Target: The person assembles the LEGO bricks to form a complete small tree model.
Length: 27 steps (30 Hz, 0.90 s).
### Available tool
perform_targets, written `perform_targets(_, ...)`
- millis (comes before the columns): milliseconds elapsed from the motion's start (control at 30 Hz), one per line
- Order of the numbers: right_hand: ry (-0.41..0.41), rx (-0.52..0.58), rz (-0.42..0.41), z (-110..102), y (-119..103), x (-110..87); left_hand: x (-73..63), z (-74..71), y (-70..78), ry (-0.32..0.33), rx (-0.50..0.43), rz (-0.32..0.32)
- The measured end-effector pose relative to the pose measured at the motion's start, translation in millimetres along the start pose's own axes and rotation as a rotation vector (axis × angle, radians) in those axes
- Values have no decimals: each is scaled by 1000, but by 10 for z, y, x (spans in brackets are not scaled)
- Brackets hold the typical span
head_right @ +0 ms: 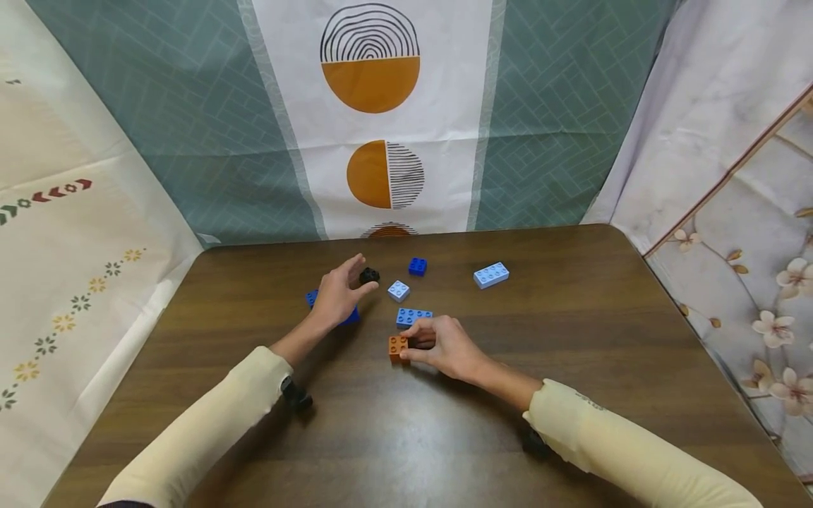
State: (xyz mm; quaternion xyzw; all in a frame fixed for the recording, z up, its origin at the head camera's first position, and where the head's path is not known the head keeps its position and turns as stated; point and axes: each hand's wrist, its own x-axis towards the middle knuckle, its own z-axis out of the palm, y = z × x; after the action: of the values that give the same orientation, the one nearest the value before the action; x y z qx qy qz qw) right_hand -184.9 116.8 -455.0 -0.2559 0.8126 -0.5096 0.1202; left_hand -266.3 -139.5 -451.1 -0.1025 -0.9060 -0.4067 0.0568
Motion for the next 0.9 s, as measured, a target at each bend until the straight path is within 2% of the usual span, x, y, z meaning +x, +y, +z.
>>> perform_targets(100, 8, 3, 2, 5, 4, -6, 46, 41, -2, -20, 53, -41)
perform_targets(400, 25, 22, -3, 30, 32, -10, 137, 120, -41, -5, 171, -98)
perform_targets(600, 28, 19, -4, 36, 36, -3, 165, 134, -95, 18, 205, -66)
perform_targets(767, 27, 5, 2, 35, 41, -6, 182, 78, -112, 27, 184, -37)
perform_targets(900, 25, 6, 6, 36, 44, -12, 163, -8, -85, 8, 142, -2)
